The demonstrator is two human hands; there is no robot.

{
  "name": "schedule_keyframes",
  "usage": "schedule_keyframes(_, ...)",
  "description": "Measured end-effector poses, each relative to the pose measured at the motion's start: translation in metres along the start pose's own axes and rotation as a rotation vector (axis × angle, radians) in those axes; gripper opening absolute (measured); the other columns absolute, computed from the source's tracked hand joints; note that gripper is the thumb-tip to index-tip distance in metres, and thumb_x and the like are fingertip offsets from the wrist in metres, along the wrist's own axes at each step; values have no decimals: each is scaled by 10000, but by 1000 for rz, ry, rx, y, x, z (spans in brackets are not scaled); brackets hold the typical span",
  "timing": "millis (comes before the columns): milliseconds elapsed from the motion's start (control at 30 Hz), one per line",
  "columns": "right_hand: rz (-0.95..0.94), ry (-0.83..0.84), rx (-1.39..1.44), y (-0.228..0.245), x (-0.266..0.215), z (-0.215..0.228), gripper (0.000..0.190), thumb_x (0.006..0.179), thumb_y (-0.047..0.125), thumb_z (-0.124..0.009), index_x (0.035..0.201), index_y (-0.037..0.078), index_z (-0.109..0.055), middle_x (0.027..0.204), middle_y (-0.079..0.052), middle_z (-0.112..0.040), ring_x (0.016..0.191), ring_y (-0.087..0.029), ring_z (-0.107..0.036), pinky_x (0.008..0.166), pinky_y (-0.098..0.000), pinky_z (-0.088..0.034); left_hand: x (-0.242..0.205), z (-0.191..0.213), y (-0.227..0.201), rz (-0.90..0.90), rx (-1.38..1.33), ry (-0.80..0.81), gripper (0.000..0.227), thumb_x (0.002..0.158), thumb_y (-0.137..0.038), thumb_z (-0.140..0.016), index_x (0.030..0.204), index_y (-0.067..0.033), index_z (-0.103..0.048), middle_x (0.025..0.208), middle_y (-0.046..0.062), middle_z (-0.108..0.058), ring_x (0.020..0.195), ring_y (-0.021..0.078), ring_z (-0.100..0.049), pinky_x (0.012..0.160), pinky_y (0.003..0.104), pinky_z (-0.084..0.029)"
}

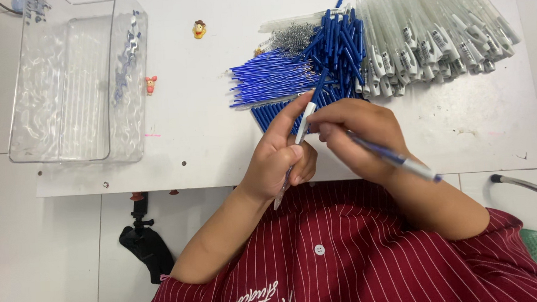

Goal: The person picks up blue ink cartridges and inserts them into pen barrels one at a time, then places the assembled pens into a clear plastic bin.

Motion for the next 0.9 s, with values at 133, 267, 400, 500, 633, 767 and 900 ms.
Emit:
schedule_keyframes(133,-75,-131,336,-31,-9,12,309,1040,163,-494,1082,-69,-693,837,-234,-711,602,-230,-669,541,-333,-592,-3,3,-5,-21,27,39,830,819,0,-462,1622,-4,-252,447,24,-484,373,129,-462,403,228,-415)
schedule_keyframes(267,-130,-223,316,-34,2,22,245,1037,120,-585,1088,-109,-652,846,-253,-695,527,-229,-634,458,-336,-554,-7,0,-1,23,122,70,846,797,29,-455,1621,-8,-265,447,31,-505,370,137,-470,397,231,-417)
schedule_keyframes(400,-230,-299,410,-39,4,24,161,973,22,-676,1039,-118,-634,786,-272,-658,501,-235,-613,415,-347,-537,-11,1,0,36,130,73,821,791,38,-488,1594,22,-323,454,30,-521,387,123,-490,424,214,-423)
schedule_keyframes(500,-294,-301,465,-36,3,24,244,903,-2,-726,1096,-100,-613,854,-260,-678,539,-200,-625,447,-326,-549,-15,0,0,50,151,91,804,794,64,-492,1585,17,-352,465,47,-541,399,130,-503,437,214,-431)
schedule_keyframes(633,-240,-276,501,-39,7,21,206,860,-75,-727,1047,-117,-651,816,-253,-664,505,-205,-628,418,-324,-548,-14,2,-6,64,226,74,772,796,48,-503,1559,39,-387,470,43,-555,396,122,-509,429,214,-433)
schedule_keyframes(767,-102,-195,253,-32,15,55,126,1079,-94,-600,1116,24,-620,969,-171,-690,674,-157,-674,581,-208,-592,-20,15,-26,106,426,107,669,941,81,-441,1587,-38,-315,1698,219,-270,553,90,-537,477,164,-454)
schedule_keyframes(900,-119,-204,60,-8,37,51,112,1052,-113,-628,1122,-29,-607,967,-206,-706,682,-197,-667,599,-258,-550,-29,52,-51,102,342,-261,762,849,96,-507,1575,-108,-404,774,106,-579,491,124,-438,427,239,-391)
Point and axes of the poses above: each hand's wrist, its own x-axis towards the middle knuckle, its own z-axis out of the back of the hand, y = z × x, the point moved 4 cm from there along x, towards the middle knuckle
